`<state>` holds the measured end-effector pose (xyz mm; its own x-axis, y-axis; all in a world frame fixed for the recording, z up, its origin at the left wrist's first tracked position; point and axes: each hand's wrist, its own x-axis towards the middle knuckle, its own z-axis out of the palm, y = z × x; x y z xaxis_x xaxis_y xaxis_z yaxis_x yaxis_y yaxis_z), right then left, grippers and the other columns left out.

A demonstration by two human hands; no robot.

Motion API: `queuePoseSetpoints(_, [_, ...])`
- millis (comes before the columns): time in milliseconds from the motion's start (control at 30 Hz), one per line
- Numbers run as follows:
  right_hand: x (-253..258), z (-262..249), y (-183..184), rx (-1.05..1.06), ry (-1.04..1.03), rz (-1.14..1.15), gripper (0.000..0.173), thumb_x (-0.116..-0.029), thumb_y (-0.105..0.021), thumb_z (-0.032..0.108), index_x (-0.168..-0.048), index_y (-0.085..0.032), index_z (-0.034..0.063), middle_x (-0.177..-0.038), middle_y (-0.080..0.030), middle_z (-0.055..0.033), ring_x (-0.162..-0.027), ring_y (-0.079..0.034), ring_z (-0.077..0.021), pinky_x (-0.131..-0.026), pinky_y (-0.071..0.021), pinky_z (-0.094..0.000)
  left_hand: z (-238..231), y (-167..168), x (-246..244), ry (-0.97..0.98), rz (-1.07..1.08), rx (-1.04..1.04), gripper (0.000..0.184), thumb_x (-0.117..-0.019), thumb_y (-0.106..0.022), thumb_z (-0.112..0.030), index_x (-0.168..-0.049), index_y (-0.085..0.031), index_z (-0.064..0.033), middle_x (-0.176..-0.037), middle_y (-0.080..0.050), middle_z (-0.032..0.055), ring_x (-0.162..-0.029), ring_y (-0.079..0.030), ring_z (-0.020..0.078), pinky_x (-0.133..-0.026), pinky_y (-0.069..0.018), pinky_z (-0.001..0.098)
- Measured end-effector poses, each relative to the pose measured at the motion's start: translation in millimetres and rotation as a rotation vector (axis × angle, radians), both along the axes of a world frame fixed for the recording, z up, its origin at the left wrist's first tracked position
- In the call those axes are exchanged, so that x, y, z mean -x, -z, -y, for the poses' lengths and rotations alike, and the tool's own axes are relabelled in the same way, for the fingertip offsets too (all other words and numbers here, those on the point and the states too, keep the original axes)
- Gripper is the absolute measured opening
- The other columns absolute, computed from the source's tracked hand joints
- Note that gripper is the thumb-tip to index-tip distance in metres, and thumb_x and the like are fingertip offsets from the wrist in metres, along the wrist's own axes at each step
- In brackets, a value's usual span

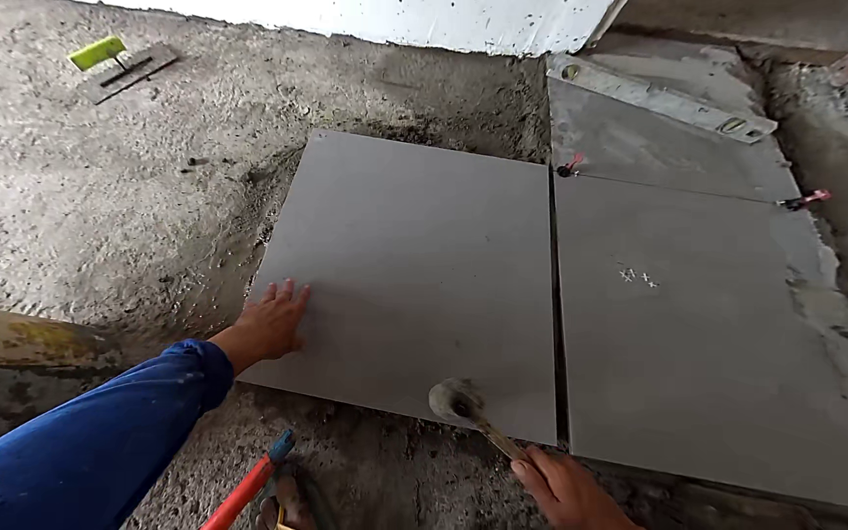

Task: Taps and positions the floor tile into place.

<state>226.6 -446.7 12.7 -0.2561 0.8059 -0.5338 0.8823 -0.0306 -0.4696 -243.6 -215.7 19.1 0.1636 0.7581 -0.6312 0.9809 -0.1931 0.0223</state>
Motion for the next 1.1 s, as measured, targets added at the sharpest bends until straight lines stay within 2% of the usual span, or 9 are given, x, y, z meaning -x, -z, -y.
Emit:
queuePoseSetpoints(133, [-23, 8, -9, -0.039, 0.033, -0.059, 0.071, -0.1067, -0.032, 0.06, -0.095, -0.065, -0.0005, -0.062, -0.059, -0.0136, -0.058, -0.064, -0.0313, -0.054, -0.0516, -0.052, 5, -18, -97, 0.056, 0.104, 0.067, 0.118, -0.0794, -0.086, -0.051, -0.167, -0.013, -0.0213, -0.171, -0.006, 0.025, -0.149, -0.02, 0.059, -0.1, -0.048, 0.0689])
queuePoseSetpoints(267, [-54, 13, -9, 0.119, 0.092, 0.008, 0.071, -0.1055, -0.031, 0.063, -0.102, -0.065, 0.0007, -0.07, -0.063, -0.0163, -0.069, -0.067, -0.0355, -0.064, -0.0538, -0.0564, 19, 0, -152, 0.048, 0.143, 0.135, 0.13, -0.0715, -0.089, -0.058, -0.167, -0.005, -0.0323, -0.17, 0.012, 0.0238, -0.147, -0.018, 0.0643, -0.096, -0.0513, 0.0687])
queuePoseSetpoints(600, [-67, -3, 4, -0.052, 0.205, -0.144, 0.069, -0.1074, -0.026, 0.061, -0.093, -0.063, 0.0048, -0.058, -0.053, -0.0081, -0.054, -0.06, -0.026, -0.05, -0.0485, -0.0468, 24, 22, -166, 0.005, -0.014, 0.189, 0.136, -0.0747, -0.091, -0.047, -0.166, 0.01, -0.0308, -0.167, 0.026, 0.0232, -0.148, -0.002, 0.0673, -0.101, -0.0459, 0.0718])
queuePoseSetpoints(700, [-70, -25, 6, 0.102, 0.22, -0.068, 0.069, -0.1052, -0.025, 0.063, -0.1, -0.063, 0.0062, -0.067, -0.058, -0.0099, -0.065, -0.065, -0.0295, -0.06, -0.0528, -0.0504, 22, 20, -165, 0.019, -0.024, 0.213, 0.136, -0.0764, -0.09, -0.047, -0.166, 0.011, -0.0272, -0.166, 0.027, 0.0264, -0.147, 0.0, 0.0681, -0.105, -0.0437, 0.0702])
queuePoseSetpoints(867, [-51, -71, 4, 0.069, 0.327, -0.156, 0.065, -0.106, -0.026, 0.061, -0.101, -0.062, 0.007, -0.068, -0.057, -0.0072, -0.064, -0.063, -0.0255, -0.06, -0.0524, -0.0468, 20, 24, -161, 0.017, -0.035, 0.224, 0.142, -0.0722, -0.092, -0.049, -0.165, 0.014, -0.0272, -0.165, 0.03, 0.0258, -0.147, 0.003, 0.0685, -0.108, -0.041, 0.0705])
queuePoseSetpoints(933, [-40, -103, -3, 0.177, 0.434, -0.219, 0.057, -0.1083, -0.03, 0.053, -0.105, -0.063, 0.0065, -0.076, -0.059, -0.0085, -0.071, -0.062, -0.0246, -0.068, -0.0524, -0.0461, 18, 16, -163, 0.012, -0.036, 0.212, 0.138, -0.0722, -0.088, -0.057, -0.166, 0.01, -0.0305, -0.168, 0.023, 0.0231, -0.148, 0.001, 0.0667, -0.101, -0.0384, 0.081])
queuePoseSetpoints(967, [-35, -115, -4, 0.141, 0.494, -0.286, 0.055, -0.108, -0.032, 0.052, -0.102, -0.064, 0.0074, -0.075, -0.057, -0.0063, -0.068, -0.06, -0.0215, -0.065, -0.0513, -0.0431, 16, 10, -163, -0.01, -0.012, 0.174, 0.13, -0.0732, -0.082, -0.067, -0.166, 0.002, -0.0337, -0.171, 0.014, 0.02, -0.151, 0.0, 0.0629, -0.099, -0.0299, 0.0876])
queuePoseSetpoints(1033, [-21, -137, 0, -0.036, 0.605, -0.463, 0.054, -0.1065, -0.033, 0.053, -0.097, -0.064, 0.0095, -0.067, -0.054, -0.0007, -0.057, -0.056, -0.015, -0.056, -0.0493, -0.0368, 7, 14, -153, -0.059, 0.096, -0.079, 0.109, -0.0757, -0.052, -0.091, -0.164, -0.023, -0.034, -0.172, -0.014, 0.0162, -0.155, -0.012, 0.0525, -0.104, -0.0192, 0.0883])
queuePoseSetpoints(1100, [-2, -158, 12, -0.209, 0.693, -0.604, 0.057, -0.1065, -0.03, 0.057, -0.095, -0.061, 0.0104, -0.062, -0.05, 0.0026, -0.051, -0.051, -0.0117, -0.049, -0.0473, -0.0332, -19, 38, -141, -0.105, 0.195, -0.346, 0.103, -0.0812, -0.031, -0.094, -0.163, -0.031, -0.0312, -0.17, -0.022, 0.0176, -0.154, -0.015, 0.0533, -0.105, -0.015, 0.0893])
